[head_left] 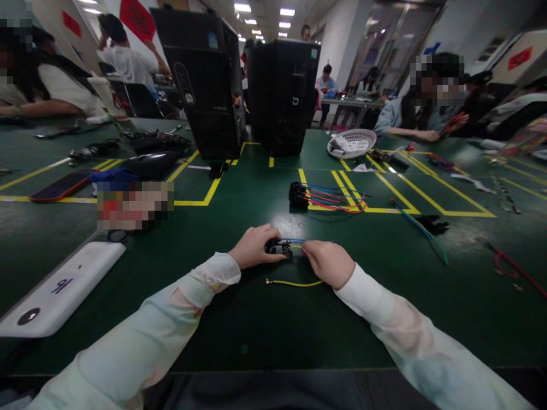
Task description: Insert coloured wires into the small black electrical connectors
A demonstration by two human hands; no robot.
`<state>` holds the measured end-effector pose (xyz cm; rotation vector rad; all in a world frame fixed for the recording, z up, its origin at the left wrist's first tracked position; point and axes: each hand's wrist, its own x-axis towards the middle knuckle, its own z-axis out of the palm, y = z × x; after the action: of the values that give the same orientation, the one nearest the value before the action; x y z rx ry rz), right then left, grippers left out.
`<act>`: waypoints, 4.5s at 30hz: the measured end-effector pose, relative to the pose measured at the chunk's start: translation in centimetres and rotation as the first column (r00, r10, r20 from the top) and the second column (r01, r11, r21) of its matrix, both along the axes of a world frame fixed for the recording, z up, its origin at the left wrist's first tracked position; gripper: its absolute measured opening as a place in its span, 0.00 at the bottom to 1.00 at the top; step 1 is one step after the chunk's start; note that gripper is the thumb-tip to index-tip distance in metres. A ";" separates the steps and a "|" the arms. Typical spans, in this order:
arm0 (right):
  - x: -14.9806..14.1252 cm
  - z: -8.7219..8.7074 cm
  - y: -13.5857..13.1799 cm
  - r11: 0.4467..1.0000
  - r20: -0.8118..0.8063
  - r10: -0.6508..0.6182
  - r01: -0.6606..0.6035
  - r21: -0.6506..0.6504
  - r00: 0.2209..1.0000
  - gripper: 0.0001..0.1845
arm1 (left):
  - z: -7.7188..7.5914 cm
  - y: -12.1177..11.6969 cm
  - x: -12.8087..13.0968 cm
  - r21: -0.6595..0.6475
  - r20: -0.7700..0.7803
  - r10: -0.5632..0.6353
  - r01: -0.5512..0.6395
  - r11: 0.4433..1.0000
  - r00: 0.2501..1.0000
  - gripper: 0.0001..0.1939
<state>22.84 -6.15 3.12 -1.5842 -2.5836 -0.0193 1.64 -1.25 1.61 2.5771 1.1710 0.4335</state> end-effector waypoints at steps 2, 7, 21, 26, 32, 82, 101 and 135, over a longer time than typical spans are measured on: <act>-0.1 0.0 0.0 1.000 0.006 -0.015 0.015 0.008 1.000 0.13 | 0.0 0.0 0.0 0.000 -0.002 -0.001 0.001 1.000 1.000 0.20; -0.2 -0.1 0.0 1.000 -0.028 -0.027 0.027 0.015 0.999 0.12 | -0.1 0.0 0.0 -0.002 0.002 0.004 -0.004 1.000 1.000 0.20; -0.3 -0.1 -0.1 0.999 -0.028 -0.044 0.045 0.018 0.999 0.13 | -0.2 0.1 -0.1 -0.013 0.008 0.003 -0.003 1.000 1.000 0.20; -0.3 -0.2 -0.1 0.999 -0.047 -0.028 0.030 0.032 0.999 0.12 | -0.1 0.1 -0.1 -0.013 0.014 -0.004 0.004 1.000 1.000 0.20; -0.3 -0.2 0.0 0.999 -0.093 -0.026 0.028 0.026 0.995 0.12 | 0.1 0.0 -0.1 -0.014 0.019 -0.002 0.003 1.000 1.000 0.19; -0.5 0.1 -0.1 0.993 0.143 -0.031 0.014 0.116 0.989 0.13 | 0.0 0.0 -0.1 -0.014 -0.005 -0.023 0.023 1.000 1.000 0.22; 0.0 0.2 0.3 1.000 0.100 0.020 -0.020 -0.002 0.995 0.16 | -0.2 0.0 -0.2 -0.010 -0.010 -0.021 0.021 1.000 1.000 0.22; -1.4 -0.2 0.4 0.986 0.073 -0.129 0.120 0.116 0.989 0.22 | -0.1 0.2 0.0 -0.069 0.035 -0.031 0.034 0.997 0.999 0.23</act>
<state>21.45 -5.72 2.88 -1.7342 -2.4877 -0.2385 1.60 -1.02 1.54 2.5156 1.1109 0.4205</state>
